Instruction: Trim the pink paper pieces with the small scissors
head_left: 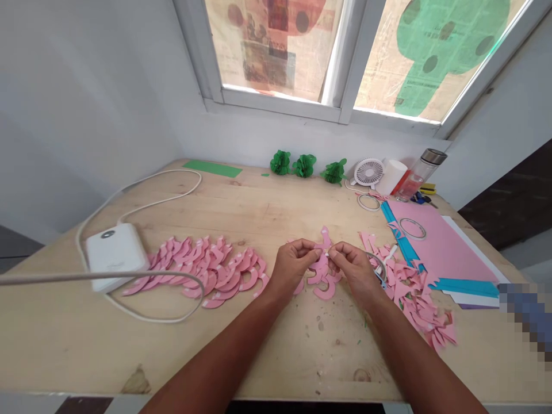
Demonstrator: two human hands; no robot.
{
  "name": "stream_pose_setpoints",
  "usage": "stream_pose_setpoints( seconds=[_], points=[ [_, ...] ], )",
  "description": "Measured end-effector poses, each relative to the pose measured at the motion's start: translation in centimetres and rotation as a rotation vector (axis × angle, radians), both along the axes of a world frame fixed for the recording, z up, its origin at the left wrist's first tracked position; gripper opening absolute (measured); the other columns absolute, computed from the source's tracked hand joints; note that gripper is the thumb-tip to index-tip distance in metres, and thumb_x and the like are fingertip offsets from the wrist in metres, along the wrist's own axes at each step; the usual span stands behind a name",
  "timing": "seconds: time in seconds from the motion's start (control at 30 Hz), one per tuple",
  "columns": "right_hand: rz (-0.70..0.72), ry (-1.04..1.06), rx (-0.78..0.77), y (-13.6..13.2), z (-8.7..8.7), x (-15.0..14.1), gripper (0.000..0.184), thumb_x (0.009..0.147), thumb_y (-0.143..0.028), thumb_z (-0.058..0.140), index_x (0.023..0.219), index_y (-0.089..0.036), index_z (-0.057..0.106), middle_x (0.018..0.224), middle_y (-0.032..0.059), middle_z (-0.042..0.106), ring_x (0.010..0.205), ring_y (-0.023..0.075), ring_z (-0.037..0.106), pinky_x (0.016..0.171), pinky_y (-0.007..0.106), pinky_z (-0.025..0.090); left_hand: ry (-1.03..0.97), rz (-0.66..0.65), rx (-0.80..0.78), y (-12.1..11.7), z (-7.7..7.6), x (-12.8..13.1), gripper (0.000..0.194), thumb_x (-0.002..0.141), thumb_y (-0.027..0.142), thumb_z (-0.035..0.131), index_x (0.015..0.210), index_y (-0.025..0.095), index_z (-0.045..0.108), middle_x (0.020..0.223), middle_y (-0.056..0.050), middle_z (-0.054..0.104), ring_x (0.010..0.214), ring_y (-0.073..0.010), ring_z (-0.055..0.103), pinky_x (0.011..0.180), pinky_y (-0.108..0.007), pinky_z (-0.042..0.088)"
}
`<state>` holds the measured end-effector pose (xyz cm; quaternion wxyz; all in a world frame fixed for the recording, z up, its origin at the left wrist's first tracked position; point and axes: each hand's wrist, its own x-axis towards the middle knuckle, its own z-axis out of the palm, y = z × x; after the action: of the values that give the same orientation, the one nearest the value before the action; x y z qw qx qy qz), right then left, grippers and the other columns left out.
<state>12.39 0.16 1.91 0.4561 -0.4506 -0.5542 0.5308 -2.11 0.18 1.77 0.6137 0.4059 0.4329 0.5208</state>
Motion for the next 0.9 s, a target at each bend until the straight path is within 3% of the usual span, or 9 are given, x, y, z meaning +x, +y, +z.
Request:
stream_pose_setpoints(
  seconds=[0.53,0.9],
  points=[
    [-0.033,-0.022,0.012,-0.03,0.18,-0.32,0.022,0.075,-0.038,0.059,0.067,-0.018,0.055,0.056,-0.0025,0.052,0.051,0.0096,0.043,0.050,0.023,0.032,-0.074,-0.158,-0.031,0.07,-0.51,-0.41,0.030,0.068,0.041,0.064,0.068,0.011,0.064,0.062,-0.004,0.060,0.054,-0.0098,0.050,0.051,-0.023,0.042],
    [-0.034,-0.036,0.072,-0.26,0.44,-0.13,0.017,0.077,-0.035,0.058,0.071,-0.019,0.059,0.067,0.0002,0.055,0.059,0.0122,0.047,0.055,0.025,0.035,-0.082,-0.094,-0.029,0.01,-0.61,-0.02,0.028,0.065,0.039,0.066,0.064,0.011,0.063,0.058,-0.002,0.057,0.049,-0.0084,0.050,0.047,-0.021,0.041]
  ],
)
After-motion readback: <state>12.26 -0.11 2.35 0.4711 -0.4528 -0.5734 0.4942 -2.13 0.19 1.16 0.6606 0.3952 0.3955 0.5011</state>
